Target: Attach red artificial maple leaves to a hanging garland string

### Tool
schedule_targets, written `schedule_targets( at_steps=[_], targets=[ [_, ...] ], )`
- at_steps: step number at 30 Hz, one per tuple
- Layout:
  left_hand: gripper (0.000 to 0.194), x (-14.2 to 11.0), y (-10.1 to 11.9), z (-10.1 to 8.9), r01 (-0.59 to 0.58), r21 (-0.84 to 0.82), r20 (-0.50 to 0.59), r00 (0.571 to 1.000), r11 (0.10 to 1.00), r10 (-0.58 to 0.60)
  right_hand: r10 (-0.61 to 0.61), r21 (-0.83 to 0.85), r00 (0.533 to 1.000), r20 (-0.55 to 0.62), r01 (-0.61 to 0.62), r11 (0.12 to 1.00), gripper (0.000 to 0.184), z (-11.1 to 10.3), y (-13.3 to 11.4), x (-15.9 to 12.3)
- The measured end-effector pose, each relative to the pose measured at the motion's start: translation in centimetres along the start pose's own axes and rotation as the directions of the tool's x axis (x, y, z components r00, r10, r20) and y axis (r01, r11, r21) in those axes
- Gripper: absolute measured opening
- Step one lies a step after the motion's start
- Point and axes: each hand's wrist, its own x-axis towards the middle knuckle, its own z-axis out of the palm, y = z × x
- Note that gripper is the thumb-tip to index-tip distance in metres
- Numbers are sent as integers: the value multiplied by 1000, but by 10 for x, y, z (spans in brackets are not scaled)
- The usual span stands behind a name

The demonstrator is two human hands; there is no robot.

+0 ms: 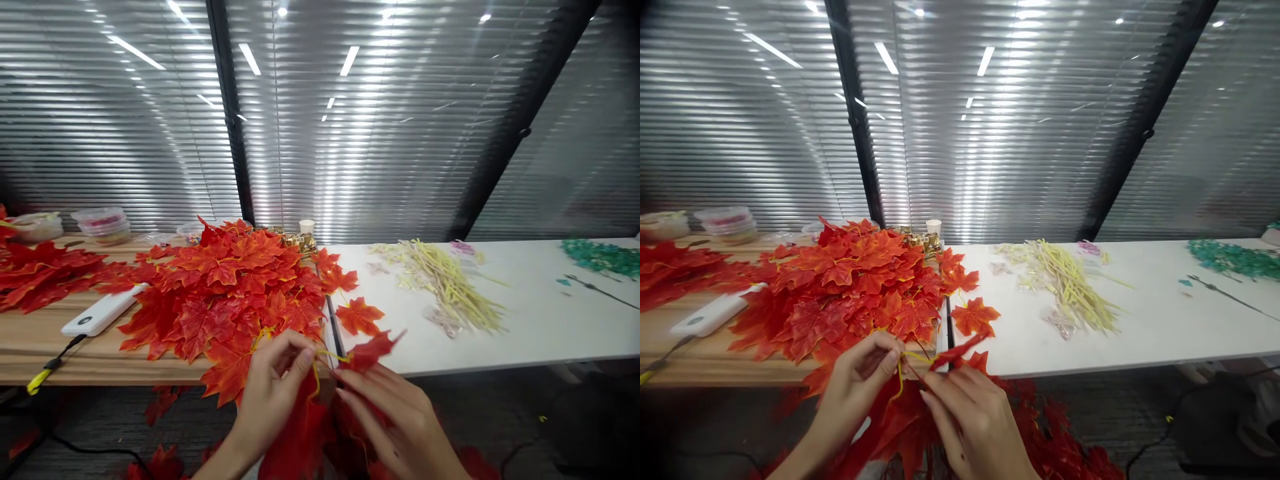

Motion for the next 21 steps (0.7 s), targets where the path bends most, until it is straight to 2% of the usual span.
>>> schedule_targets(
  at_steps=[4,7,10,14,21],
  targets=[
    [25,24,-1,-8,80,-76,-68,994,994,-85,203,209,975,88,-217,954,23,0,13,-5],
    [33,45,0,-16,141,-204,-67,985,969,-158,329,248,922,206,-374,894,18,0,27,-7],
    [40,66,1,-21,161,-269,-37,983,949,-178,391,270,859,330,-482,833,14,3,39,-7],
    [41,91,1,-24,185,-319,28,982,930,-186,428,348,810,401,-567,747,14,11,50,-9],
    [31,112,-6,-24,251,-281,121,967,926,-225,472,404,807,355,-587,701,19,11,60,-12]
  ],
)
